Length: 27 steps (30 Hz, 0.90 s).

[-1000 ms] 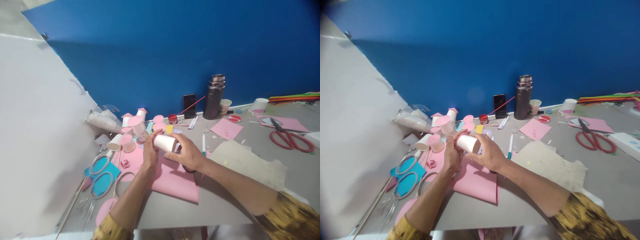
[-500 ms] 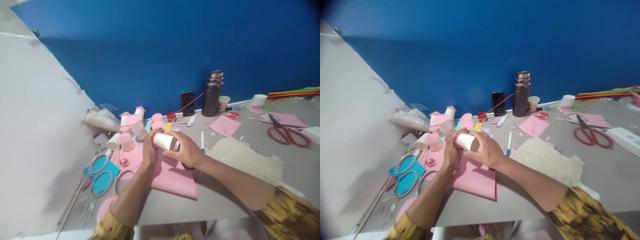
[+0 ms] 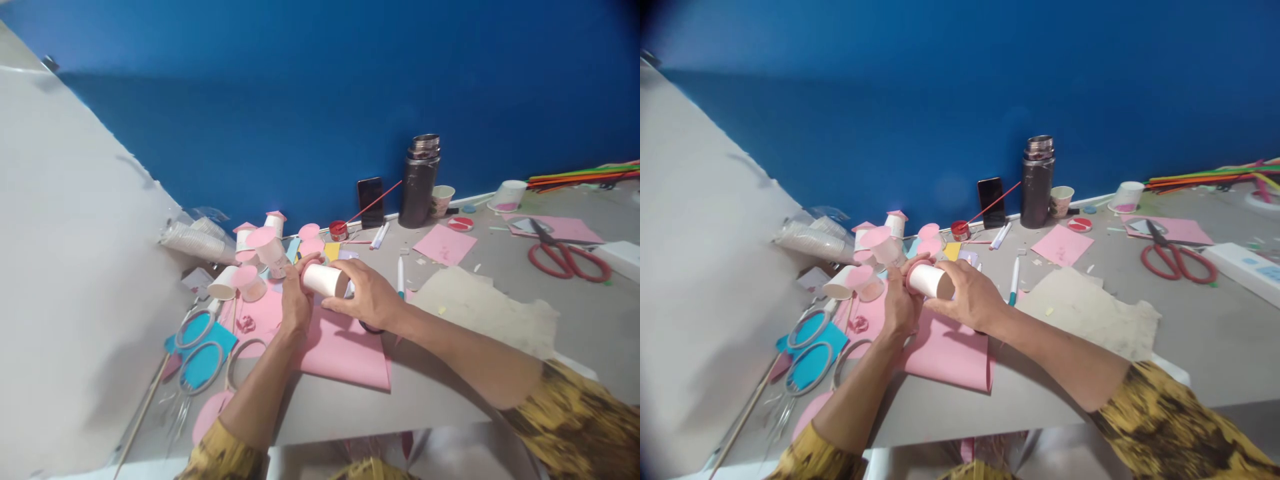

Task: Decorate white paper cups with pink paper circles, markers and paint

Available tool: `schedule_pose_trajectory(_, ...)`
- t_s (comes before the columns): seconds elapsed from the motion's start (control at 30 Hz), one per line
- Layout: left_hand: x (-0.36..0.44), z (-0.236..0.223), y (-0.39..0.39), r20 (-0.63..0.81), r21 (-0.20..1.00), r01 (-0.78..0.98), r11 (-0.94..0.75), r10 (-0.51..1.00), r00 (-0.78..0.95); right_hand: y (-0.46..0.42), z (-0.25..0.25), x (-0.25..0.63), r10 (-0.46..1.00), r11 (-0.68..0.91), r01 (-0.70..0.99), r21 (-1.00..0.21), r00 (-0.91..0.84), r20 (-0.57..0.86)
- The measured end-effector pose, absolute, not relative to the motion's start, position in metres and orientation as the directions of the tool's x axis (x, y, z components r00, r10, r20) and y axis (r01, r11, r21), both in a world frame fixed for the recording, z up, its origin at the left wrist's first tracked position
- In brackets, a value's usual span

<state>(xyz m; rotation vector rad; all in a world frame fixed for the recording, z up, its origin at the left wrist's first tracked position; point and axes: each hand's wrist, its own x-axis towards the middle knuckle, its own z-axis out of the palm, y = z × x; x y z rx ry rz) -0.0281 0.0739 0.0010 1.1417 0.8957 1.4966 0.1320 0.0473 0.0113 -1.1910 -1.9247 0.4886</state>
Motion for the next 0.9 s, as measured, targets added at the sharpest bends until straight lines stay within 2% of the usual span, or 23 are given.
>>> schedule_pose_trajectory(0.13,-0.027,0.003,0.073,0.205,0.936,-0.281,-0.211,0.977,-0.050,0.046,0.013,0.132,0.877,0.472,0.587,-0.658,-0.240,0.415)
schedule_pose_trajectory(0.27,-0.030,0.008,0.073,0.166,0.940,-0.305,-0.154,0.986,0.015,0.044,0.014,0.132,0.865,0.490,0.587,-0.644,-0.238,0.442)
schedule_pose_trajectory(0.37,-0.034,0.009,0.074,0.195,0.937,-0.304,-0.175,0.980,0.037,0.044,0.014,0.131,0.853,0.503,0.578,-0.643,-0.210,0.478)
schedule_pose_trajectory(0.43,-0.036,0.009,0.075,0.227,0.931,-0.296,-0.214,0.974,0.011,0.044,0.014,0.131,0.830,0.518,0.609,-0.600,-0.191,0.524)
schedule_pose_trajectory(0.6,-0.035,0.009,0.077,0.195,0.924,-0.344,-0.168,0.980,0.046,0.041,0.015,0.134,0.737,0.559,0.740,-0.375,-0.236,0.634)
schedule_pose_trajectory(0.9,-0.037,0.015,0.081,0.083,0.925,-0.377,-0.036,0.991,0.109,0.040,0.016,0.136,0.710,0.636,0.705,-0.314,-0.376,0.596)
